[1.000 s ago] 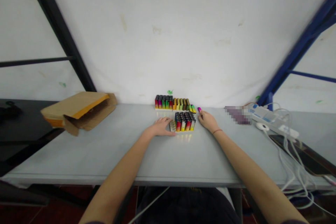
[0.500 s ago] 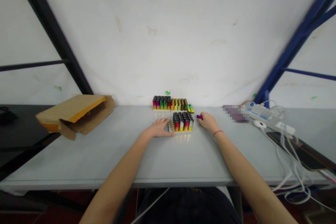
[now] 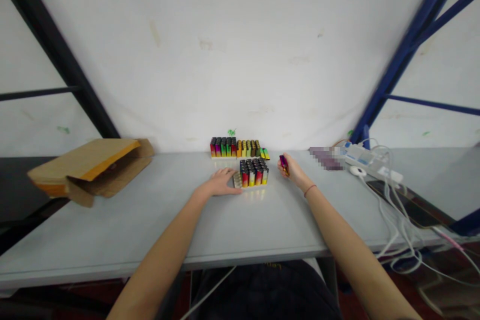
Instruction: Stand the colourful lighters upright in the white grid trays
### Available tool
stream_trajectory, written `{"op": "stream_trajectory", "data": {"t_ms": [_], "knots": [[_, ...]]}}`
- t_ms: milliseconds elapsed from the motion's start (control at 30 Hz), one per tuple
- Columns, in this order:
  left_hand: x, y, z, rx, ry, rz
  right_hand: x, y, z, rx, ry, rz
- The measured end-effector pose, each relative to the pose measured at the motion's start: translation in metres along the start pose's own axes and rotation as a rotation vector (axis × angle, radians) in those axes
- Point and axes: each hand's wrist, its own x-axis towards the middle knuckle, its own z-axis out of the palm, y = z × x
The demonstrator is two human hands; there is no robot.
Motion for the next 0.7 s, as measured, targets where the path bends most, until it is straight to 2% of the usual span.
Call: {"op": "stream_trajectory", "data": {"t_ms": [200, 367, 467, 700], "knots": [[0.001, 0.0, 0.0, 0.018, 0.003, -0.003, -0.003, -0.002, 0.002, 0.145, -0.011, 0.112], [0.0, 0.001, -0.002, 0.012, -0.001, -0.002, -0.004, -0.004, 0.008, 0.037, 0.187, 0.21], [-0.001, 0.002, -0.002, 0.014, 0.002, 0.001, -0.003, -0.002, 0.012, 0.013, 0.273, 0.197], [0.001, -0.001, 0.001, 0.01, 0.006, 0.006, -0.004, -0.002, 0.014, 0.032, 0.315, 0.179]]}}
